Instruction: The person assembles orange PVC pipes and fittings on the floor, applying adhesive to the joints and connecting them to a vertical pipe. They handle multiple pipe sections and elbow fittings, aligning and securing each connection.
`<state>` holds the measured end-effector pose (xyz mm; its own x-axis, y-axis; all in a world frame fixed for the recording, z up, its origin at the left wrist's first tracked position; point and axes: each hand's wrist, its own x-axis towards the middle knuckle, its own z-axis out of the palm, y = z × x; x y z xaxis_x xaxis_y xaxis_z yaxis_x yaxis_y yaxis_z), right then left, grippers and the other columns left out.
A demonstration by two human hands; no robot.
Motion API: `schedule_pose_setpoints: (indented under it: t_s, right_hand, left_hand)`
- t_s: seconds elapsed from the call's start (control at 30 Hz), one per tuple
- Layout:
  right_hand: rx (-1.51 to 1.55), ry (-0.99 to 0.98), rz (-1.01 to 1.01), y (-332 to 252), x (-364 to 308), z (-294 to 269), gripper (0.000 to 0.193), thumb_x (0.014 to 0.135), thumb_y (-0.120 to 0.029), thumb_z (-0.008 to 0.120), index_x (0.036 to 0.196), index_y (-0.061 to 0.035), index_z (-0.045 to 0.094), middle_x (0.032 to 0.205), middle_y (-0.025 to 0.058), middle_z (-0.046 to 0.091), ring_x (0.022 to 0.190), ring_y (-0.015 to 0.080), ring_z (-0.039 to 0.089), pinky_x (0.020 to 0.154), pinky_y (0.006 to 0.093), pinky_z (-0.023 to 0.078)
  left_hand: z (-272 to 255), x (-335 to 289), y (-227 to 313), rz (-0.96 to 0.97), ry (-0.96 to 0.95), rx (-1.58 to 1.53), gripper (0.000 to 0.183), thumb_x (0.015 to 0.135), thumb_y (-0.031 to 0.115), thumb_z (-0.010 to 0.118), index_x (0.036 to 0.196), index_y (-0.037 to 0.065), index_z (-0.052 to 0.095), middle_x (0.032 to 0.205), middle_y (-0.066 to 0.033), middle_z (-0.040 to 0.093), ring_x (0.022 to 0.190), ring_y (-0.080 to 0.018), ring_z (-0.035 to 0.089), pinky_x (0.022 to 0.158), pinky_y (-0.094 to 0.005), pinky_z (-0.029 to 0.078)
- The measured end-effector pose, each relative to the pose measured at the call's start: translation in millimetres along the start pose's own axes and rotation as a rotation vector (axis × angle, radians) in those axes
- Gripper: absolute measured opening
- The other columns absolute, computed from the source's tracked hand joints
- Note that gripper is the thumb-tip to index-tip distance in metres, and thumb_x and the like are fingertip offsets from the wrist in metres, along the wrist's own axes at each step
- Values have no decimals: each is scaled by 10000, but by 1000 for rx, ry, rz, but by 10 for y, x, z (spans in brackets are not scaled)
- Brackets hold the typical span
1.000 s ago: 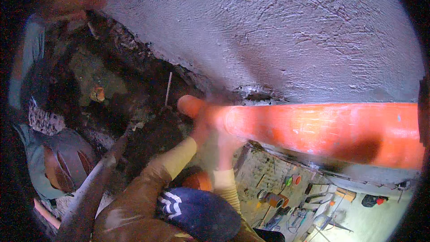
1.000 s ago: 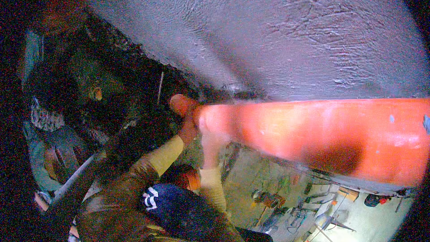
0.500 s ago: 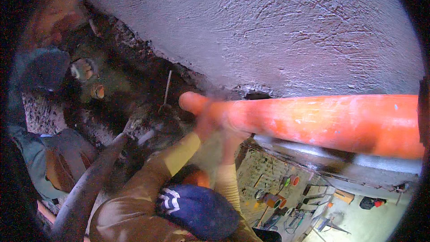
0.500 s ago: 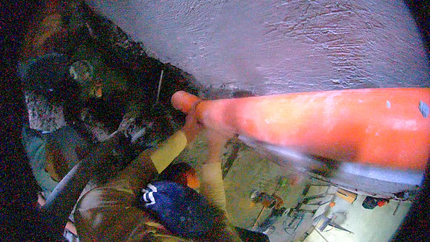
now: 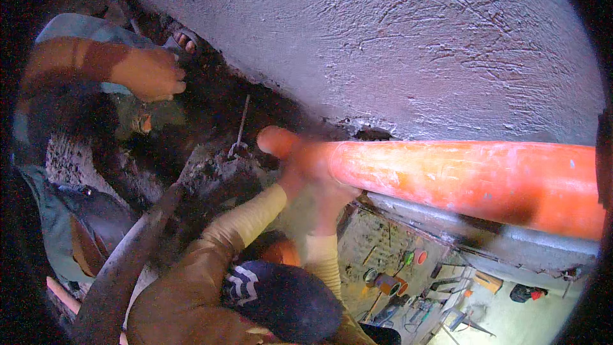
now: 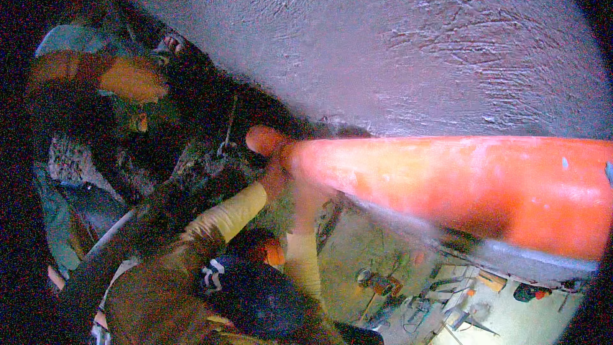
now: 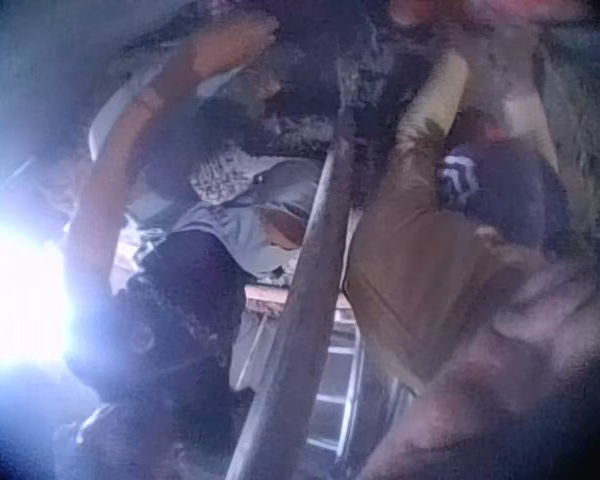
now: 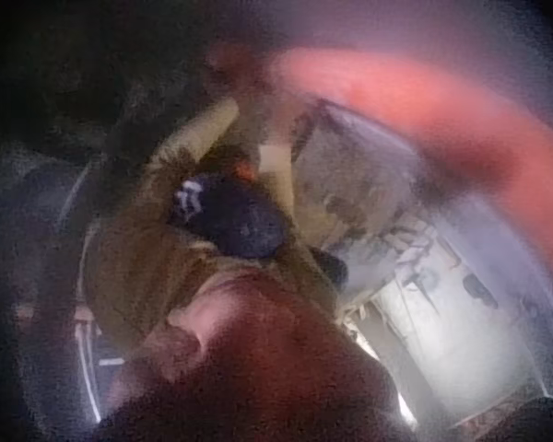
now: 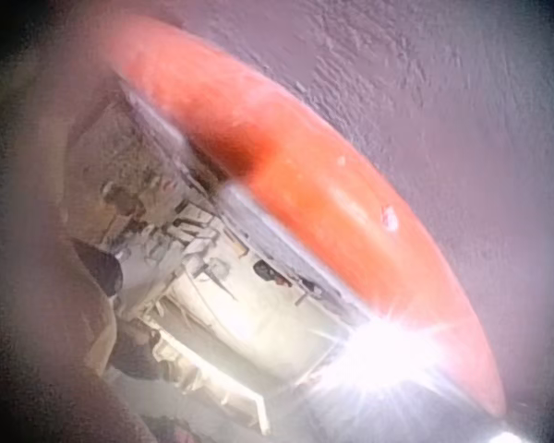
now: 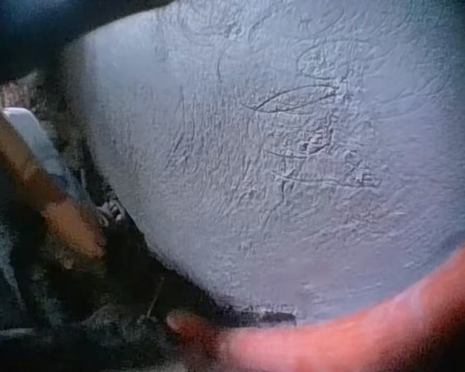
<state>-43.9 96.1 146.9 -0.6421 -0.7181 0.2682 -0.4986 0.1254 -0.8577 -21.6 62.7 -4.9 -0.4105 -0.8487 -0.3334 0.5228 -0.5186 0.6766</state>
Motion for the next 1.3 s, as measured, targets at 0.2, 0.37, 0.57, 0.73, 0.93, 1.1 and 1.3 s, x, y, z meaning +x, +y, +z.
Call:
schedule_pose_setpoints:
  t_s: [0.2,0.37,0.57,0.73,0.93,1.1,1.3]
  right_hand:
    - [-210,59,-201,346,118,-136,407,793,-6,768,1181,11,647,1142,110,684,1011,208,658,902,376,544]
    - [232,-50,130,87,55,-134,536,741,9,808,1238,15,606,1208,103,658,1050,207,641,914,378,542]
    - [145,-14,-79,403,24,-221,590,691,-20,860,1212,58,592,1198,125,663,1068,245,644,946,381,528]
    - [-168,34,-142,255,82,-142,594,699,-56,894,1198,65,594,1195,146,667,1044,262,660,938,391,536]
    - [388,77,93,14,48,-112,629,681,-26,871,1225,36,562,1226,141,635,1064,232,648,940,375,541]
    - [253,140,-88,449,14,-130,639,687,-44,867,1238,29,551,1218,127,621,1059,253,645,950,375,529]
    - [-10,-89,21,511,-76,-370,683,754,-62,826,1336,51,487,1321,164,581,1201,274,586,1061,420,455]
  left_hand:
    - [95,-53,-21,-19,-52,9,653,990,574,429,1348,38,541,1318,-113,605,1219,-272,551,1070,-403,441]
    - [65,-19,-56,-13,-63,27,680,978,586,438,1372,39,525,1340,-115,594,1238,-274,542,1078,-405,433]
    - [55,-60,4,-14,-132,30,715,963,601,449,1402,39,507,1366,-118,580,1261,-277,531,1087,-408,424]
    - [37,-42,14,-3,-134,64,746,951,614,459,1426,40,491,1388,-121,569,1280,-279,521,1094,-411,416]
    - [37,-22,-84,6,-124,154,785,936,629,470,1455,40,473,1415,-123,555,1302,-282,511,1103,-414,407]
    - [-87,24,-222,29,136,-321,532,1091,441,422,1465,67,475,1396,-75,574,1307,-226,503,1121,-355,408]
    - [-197,-119,-31,-111,-164,-98,489,1081,362,479,1473,70,472,1410,-64,565,1301,-209,506,1127,-354,413]
